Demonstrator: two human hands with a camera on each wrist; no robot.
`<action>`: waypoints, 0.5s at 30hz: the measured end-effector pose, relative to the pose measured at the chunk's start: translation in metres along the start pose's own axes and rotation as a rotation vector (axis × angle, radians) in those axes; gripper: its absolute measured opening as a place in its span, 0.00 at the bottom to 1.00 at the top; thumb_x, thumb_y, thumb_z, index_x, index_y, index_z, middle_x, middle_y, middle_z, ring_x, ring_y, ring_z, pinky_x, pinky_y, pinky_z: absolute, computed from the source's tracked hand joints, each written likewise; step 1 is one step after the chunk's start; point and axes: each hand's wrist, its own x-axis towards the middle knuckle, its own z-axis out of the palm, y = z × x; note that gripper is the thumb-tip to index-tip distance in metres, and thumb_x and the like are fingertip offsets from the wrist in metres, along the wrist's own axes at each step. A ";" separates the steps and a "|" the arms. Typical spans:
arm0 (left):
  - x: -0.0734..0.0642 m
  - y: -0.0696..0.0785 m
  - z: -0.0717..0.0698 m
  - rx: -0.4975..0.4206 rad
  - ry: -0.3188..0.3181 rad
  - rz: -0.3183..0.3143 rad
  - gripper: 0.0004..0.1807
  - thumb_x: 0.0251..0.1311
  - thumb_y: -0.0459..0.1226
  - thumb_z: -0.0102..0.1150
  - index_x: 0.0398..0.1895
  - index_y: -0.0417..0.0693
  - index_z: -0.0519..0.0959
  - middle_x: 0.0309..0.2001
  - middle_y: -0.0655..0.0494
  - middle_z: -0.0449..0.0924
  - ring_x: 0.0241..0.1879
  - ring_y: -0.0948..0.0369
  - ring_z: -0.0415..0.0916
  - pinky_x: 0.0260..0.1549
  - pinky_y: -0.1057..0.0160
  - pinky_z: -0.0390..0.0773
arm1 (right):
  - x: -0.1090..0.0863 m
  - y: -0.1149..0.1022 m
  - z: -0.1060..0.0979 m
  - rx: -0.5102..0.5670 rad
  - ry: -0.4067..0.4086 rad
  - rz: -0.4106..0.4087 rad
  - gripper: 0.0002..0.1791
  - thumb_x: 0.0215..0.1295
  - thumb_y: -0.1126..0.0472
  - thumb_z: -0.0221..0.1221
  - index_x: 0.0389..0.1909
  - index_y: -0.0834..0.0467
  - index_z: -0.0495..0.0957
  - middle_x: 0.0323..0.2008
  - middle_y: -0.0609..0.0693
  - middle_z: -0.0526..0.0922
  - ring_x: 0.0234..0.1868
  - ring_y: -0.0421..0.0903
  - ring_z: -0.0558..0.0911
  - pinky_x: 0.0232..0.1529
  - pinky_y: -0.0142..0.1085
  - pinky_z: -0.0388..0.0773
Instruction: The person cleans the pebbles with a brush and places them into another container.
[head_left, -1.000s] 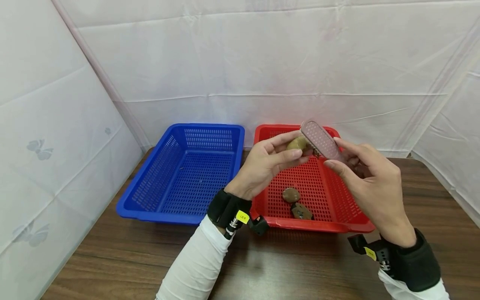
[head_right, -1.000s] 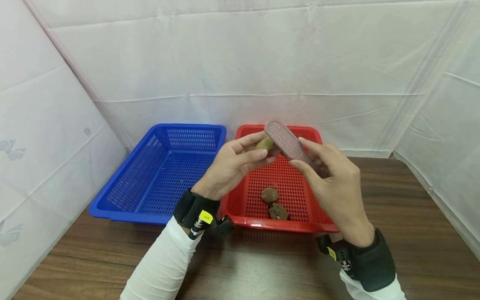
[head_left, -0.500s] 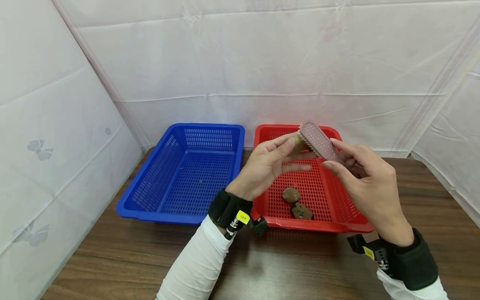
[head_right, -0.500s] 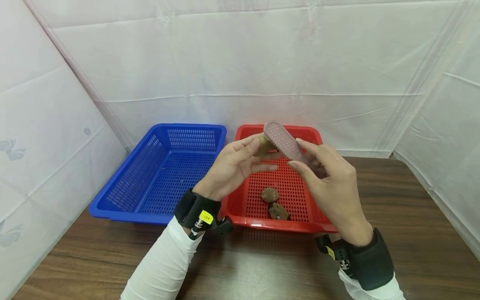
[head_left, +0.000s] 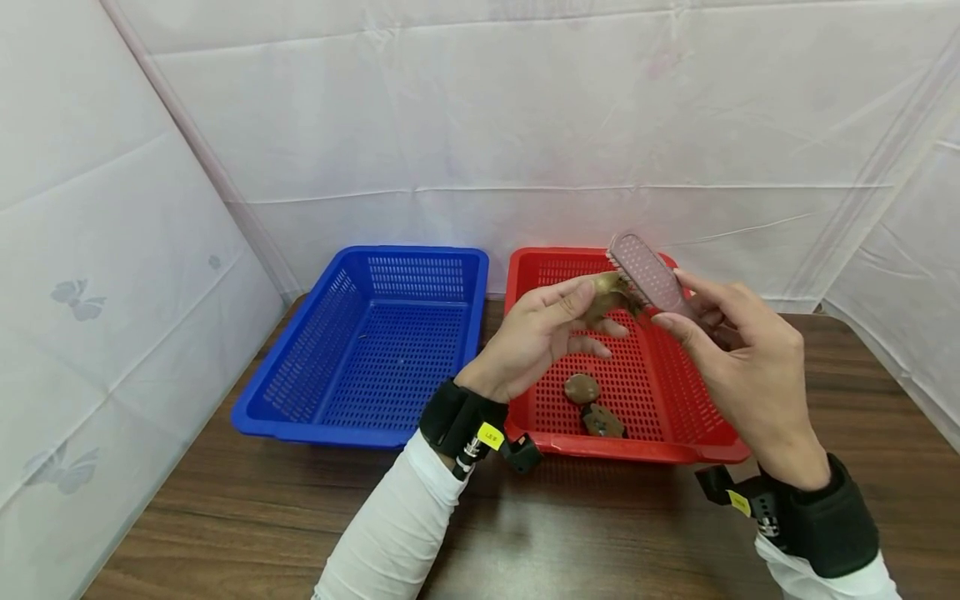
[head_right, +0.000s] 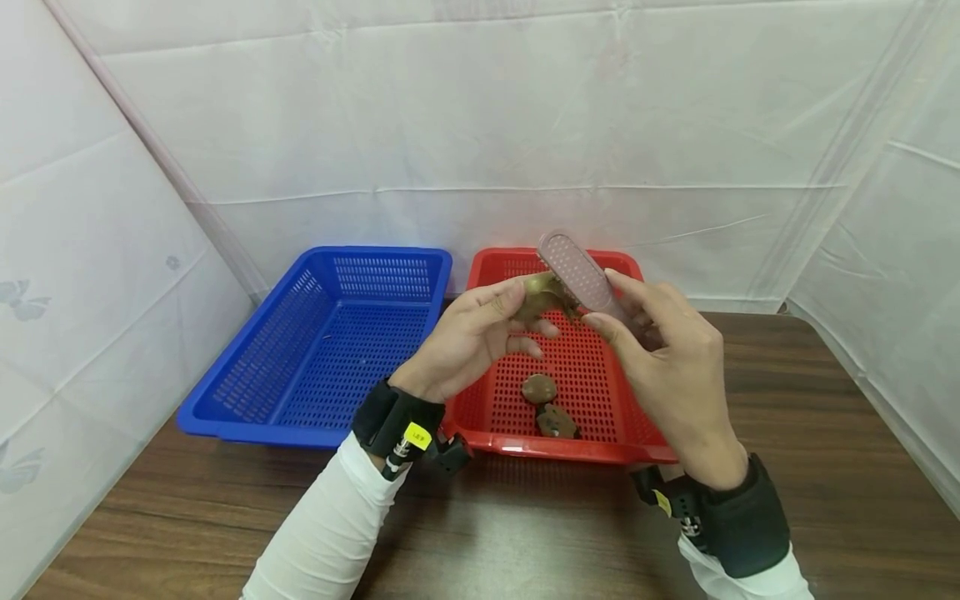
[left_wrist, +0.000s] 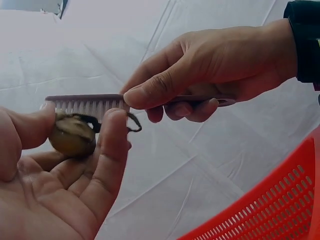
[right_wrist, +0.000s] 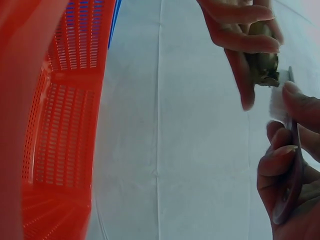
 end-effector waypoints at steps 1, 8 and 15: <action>0.000 0.000 0.000 -0.006 0.018 0.000 0.25 0.87 0.37 0.37 0.78 0.34 0.67 0.66 0.34 0.77 0.49 0.57 0.84 0.46 0.61 0.86 | 0.000 -0.001 -0.001 0.003 0.007 0.001 0.29 0.59 0.72 0.75 0.64 0.62 0.84 0.39 0.46 0.82 0.35 0.35 0.77 0.38 0.16 0.75; 0.001 0.002 0.002 -0.072 0.115 -0.009 0.26 0.88 0.40 0.37 0.74 0.29 0.69 0.56 0.40 0.83 0.40 0.60 0.84 0.39 0.68 0.84 | -0.001 -0.002 -0.001 0.017 -0.051 -0.069 0.27 0.68 0.52 0.70 0.63 0.64 0.84 0.37 0.52 0.81 0.34 0.36 0.74 0.33 0.18 0.71; 0.001 0.004 0.004 -0.124 0.104 -0.012 0.24 0.88 0.38 0.36 0.74 0.28 0.67 0.50 0.51 0.85 0.37 0.62 0.83 0.37 0.69 0.85 | 0.001 -0.002 0.004 -0.022 -0.030 -0.090 0.38 0.66 0.38 0.62 0.60 0.67 0.84 0.33 0.56 0.80 0.32 0.33 0.70 0.31 0.18 0.65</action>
